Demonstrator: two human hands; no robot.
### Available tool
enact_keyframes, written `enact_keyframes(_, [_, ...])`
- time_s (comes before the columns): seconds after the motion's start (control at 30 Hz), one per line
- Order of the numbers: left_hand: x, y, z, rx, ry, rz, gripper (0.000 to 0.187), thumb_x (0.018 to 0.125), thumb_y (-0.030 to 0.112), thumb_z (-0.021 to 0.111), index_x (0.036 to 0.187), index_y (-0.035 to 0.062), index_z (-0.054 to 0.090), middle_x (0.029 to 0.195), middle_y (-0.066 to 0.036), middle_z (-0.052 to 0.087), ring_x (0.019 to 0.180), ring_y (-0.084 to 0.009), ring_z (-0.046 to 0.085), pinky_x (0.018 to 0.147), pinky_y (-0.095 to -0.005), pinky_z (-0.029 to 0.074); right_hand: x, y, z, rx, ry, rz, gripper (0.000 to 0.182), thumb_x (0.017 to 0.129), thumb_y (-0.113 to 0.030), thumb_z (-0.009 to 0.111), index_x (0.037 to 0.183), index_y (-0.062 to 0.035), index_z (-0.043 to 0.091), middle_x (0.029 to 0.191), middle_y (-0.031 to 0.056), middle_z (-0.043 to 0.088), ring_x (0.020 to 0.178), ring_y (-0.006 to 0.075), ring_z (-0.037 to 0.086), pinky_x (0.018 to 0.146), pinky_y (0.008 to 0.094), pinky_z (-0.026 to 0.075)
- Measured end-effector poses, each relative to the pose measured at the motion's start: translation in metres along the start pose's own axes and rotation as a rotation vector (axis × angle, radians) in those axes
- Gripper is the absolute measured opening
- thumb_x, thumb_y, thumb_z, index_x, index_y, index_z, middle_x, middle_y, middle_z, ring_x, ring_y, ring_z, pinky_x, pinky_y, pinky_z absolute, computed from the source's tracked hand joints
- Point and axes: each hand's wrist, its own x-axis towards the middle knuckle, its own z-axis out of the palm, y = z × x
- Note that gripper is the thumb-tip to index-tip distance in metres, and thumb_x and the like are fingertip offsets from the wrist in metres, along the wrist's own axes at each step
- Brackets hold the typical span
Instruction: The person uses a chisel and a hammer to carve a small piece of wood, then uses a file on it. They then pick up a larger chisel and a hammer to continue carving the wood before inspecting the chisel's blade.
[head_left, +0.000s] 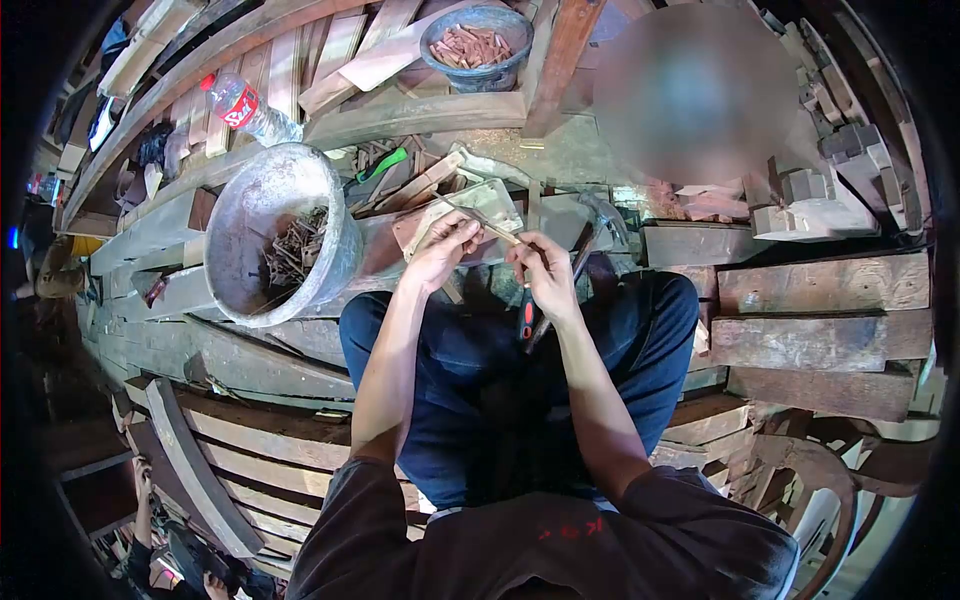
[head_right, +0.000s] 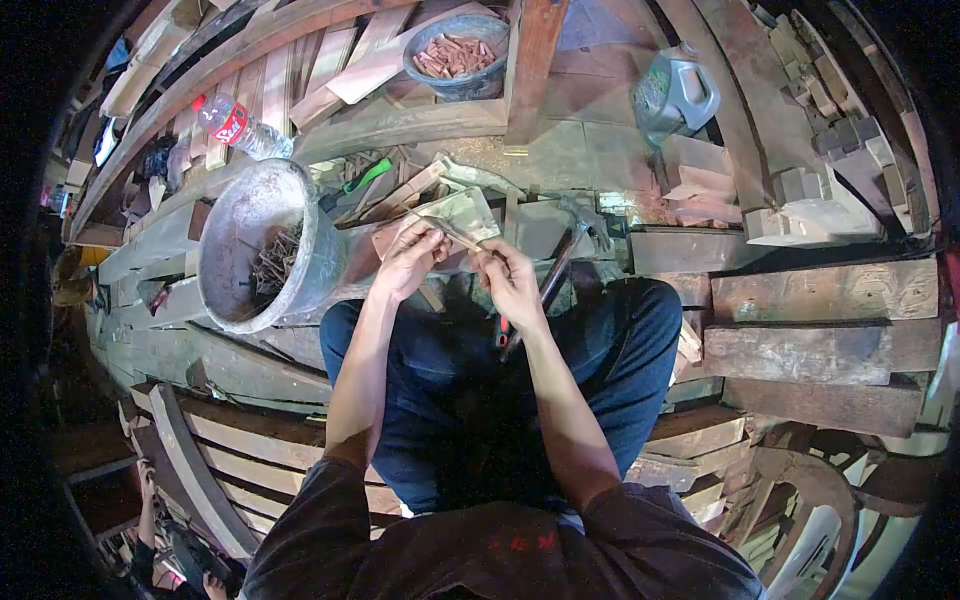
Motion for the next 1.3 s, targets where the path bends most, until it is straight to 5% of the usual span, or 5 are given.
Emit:
enact_keyframes(0.97, [-0.001,0.007,0.005,-0.039,0.020,-0.006,0.036,0.096,0.016,0.057,0.126,-0.0028,0.058,0.094,0.000,0.059,0.081,-0.0089,0.049,0.072,-0.0236,0.036,0.000,0.008,-0.002,-0.174,-0.018,-0.020,0.012,0.096,-0.007,0.055,0.104,0.0009,0.061,0.077,-0.0017,0.058,0.060,0.0039,0.048,0.053,0.0209,0.039])
enact_keyframes(1.3, [-0.001,0.006,0.009,-0.011,0.092,-0.038,0.036,0.091,0.004,0.064,0.127,0.0047,0.060,0.093,0.001,0.059,0.081,-0.0076,0.050,0.068,-0.0237,0.038,0.003,0.012,-0.004,-0.443,0.052,-0.162,0.016,0.094,-0.008,0.062,0.107,0.0012,0.064,0.069,-0.0038,0.054,0.061,0.0027,0.045,0.055,0.0214,0.038])
